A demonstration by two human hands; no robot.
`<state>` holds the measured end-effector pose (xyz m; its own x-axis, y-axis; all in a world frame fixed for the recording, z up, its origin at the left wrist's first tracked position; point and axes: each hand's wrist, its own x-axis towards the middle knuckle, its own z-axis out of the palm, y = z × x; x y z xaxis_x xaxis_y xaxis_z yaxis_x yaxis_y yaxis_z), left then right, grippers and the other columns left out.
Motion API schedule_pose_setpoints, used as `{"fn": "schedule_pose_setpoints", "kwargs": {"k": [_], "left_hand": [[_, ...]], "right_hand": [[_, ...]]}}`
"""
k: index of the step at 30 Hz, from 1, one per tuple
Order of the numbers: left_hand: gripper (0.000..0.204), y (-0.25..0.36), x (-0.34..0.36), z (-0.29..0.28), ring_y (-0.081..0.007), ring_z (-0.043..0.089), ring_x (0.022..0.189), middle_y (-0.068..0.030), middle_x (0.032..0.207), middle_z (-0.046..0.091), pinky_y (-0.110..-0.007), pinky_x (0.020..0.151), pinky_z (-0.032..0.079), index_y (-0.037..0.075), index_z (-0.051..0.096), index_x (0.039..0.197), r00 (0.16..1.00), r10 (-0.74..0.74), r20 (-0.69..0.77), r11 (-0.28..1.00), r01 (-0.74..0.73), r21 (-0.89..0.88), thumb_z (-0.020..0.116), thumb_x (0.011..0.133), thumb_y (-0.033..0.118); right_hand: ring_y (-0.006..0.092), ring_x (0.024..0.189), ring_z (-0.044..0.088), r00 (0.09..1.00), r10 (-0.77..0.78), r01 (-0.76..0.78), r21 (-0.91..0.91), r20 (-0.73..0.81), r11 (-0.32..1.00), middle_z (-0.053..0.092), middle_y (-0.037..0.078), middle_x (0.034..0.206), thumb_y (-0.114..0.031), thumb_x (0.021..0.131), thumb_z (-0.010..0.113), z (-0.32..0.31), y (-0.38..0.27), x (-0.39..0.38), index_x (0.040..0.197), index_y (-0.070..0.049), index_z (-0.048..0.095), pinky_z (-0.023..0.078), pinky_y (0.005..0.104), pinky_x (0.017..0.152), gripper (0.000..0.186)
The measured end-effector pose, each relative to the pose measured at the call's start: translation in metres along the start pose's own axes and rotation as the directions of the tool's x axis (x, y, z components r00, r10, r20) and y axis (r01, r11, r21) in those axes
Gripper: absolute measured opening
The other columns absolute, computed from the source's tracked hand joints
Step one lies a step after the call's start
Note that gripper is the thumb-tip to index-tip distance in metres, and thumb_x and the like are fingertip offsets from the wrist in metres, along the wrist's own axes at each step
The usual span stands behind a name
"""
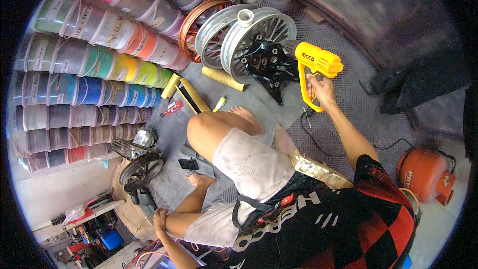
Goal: The person cleans a black metal motorcycle swingarm with a cloth, uses a yellow heat gun to warm the surface, and applies white masking tape to specific areas. The person works on the floor in a workshop setting.
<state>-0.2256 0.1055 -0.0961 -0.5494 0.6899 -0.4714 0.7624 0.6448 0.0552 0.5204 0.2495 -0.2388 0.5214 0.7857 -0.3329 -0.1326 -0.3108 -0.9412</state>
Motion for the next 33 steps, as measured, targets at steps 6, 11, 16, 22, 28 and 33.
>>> {"fn": "schedule_pose_setpoints", "kwargs": {"k": [6,11,16,22,28,33], "left_hand": [[0.041,-0.038,0.027,0.008,-0.0345,0.066,0.098,-0.0249,0.097,0.069,-0.041,0.086,0.049,0.003,0.068,0.103,0.999,0.045,-0.021,0.999,-0.045,-0.009,0.066,0.077,0.034],[0.039,-0.020,0.013,0.007,-0.0357,0.065,0.100,-0.0244,0.100,0.068,-0.042,0.088,0.048,0.005,0.069,0.102,0.999,0.013,-0.036,0.999,-0.012,0.031,0.065,0.078,0.035],[0.037,-0.029,0.021,0.006,-0.0359,0.065,0.098,-0.0230,0.099,0.069,-0.042,0.087,0.049,0.007,0.069,0.102,0.999,0.033,-0.033,0.999,-0.033,0.000,0.063,0.079,0.034],[0.038,-0.021,0.006,0.005,-0.0368,0.066,0.098,-0.0254,0.098,0.068,-0.043,0.087,0.049,0.007,0.069,0.103,0.999,-0.023,-0.033,0.999,0.022,-0.033,0.064,0.079,0.036],[0.038,-0.025,0.020,0.009,-0.0355,0.066,0.098,-0.0250,0.097,0.068,-0.042,0.086,0.049,0.008,0.068,0.103,0.998,0.024,-0.053,0.999,-0.022,0.027,0.066,0.079,0.037],[0.038,-0.016,0.001,0.005,-0.0366,0.065,0.098,-0.0253,0.099,0.068,-0.043,0.087,0.048,0.008,0.068,0.103,0.999,-0.018,-0.050,0.998,0.015,-0.064,0.067,0.078,0.037]], "right_hand": [[0.0108,0.049,0.054,0.999,0.021,-0.020,0.011,-0.030,1.000,0.056,0.002,0.067,-0.022,0.088,0.068,0.007,-0.016,0.002,0.094,-0.004,0.057,0.046,0.0267,0.043,0.023],[0.0104,0.049,0.053,0.985,-0.091,0.083,0.062,0.145,0.995,0.055,0.002,0.066,-0.025,0.088,0.069,0.012,-0.038,0.015,0.093,-0.005,0.056,0.046,0.0261,0.043,0.025],[0.0102,0.047,0.054,0.982,-0.088,0.106,-0.101,0.164,0.989,0.057,0.002,0.065,-0.023,0.089,0.067,0.014,-0.066,0.025,0.091,-0.003,0.059,0.044,0.0266,0.042,0.022],[0.0110,0.046,0.056,0.968,-0.150,0.198,-0.248,0.200,0.948,0.060,0.004,0.064,-0.027,0.087,0.067,0.024,-0.088,0.027,0.091,0.001,0.060,0.046,0.0274,0.043,0.029],[0.0122,0.046,0.056,0.974,-0.108,0.170,-0.319,0.201,0.932,0.061,0.005,0.064,-0.027,0.087,0.066,0.019,-0.091,0.030,0.089,0.002,0.061,0.045,0.0286,0.042,0.029],[0.0131,0.046,0.058,0.966,-0.098,0.188,-0.393,0.237,0.900,0.061,0.005,0.062,-0.029,0.086,0.067,0.023,-0.095,0.037,0.088,0.001,0.062,0.047,0.0292,0.044,0.031]]}}
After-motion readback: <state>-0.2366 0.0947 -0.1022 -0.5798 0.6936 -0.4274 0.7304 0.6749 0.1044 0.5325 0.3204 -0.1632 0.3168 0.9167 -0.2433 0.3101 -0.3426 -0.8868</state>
